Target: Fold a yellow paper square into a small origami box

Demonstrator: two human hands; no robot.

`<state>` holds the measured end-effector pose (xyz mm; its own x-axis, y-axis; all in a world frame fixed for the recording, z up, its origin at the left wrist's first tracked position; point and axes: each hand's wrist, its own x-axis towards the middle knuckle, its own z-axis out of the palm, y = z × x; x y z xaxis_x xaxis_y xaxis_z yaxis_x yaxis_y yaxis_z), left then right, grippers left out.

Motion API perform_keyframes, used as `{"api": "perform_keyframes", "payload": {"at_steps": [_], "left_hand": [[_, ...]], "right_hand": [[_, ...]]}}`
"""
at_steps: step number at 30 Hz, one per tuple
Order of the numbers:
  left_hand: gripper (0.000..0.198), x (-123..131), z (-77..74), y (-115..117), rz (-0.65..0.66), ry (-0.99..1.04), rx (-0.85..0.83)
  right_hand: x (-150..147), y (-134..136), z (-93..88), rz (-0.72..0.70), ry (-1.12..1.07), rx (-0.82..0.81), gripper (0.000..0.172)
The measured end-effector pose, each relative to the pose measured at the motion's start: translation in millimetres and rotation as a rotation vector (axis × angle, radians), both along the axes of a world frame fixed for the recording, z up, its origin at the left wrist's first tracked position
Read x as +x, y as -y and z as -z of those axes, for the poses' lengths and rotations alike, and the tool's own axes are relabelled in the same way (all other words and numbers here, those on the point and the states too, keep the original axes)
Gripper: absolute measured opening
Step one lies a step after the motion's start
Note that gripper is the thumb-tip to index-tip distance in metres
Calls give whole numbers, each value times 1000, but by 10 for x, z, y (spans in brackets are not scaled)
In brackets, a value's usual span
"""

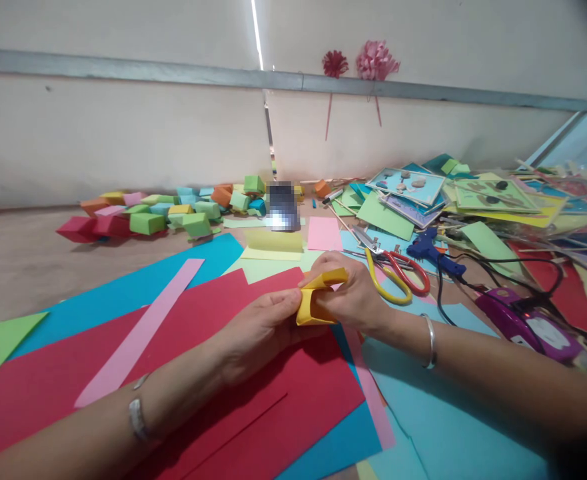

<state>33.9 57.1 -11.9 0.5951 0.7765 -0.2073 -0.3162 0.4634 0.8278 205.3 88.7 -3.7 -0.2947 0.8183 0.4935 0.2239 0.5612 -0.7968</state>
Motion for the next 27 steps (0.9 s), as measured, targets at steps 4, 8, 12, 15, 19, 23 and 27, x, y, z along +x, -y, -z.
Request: {"api": "perform_keyframes", "payload": {"at_steps": [4,8,12,15,19,23,27], "left_hand": [[33,-7,3,-8,-18,38,1],[26,-13,6,-26,-110,56,-52],[25,-19,11,-41,-135,36,-83],[27,-21,-15,-50,-133,-45,-28],[37,-44,-136,-35,-299,-290,243],[22,-63,-264,20,-413,-712,588],[9,-50,-292,66,-394,-914,796]], "right_hand": [[-7,3,-26,16,-2,-95,5],[-22,0,-86,7,54,-12,14],[-27,-6,-120,68,35,56,10],[-18,-10,-133,72,38,20,8],[-18,8,-156,61,147,-27,11],[-56,66,-148,44,253,-94,22],[-97,120,-109,5,366,-162,22]]}}
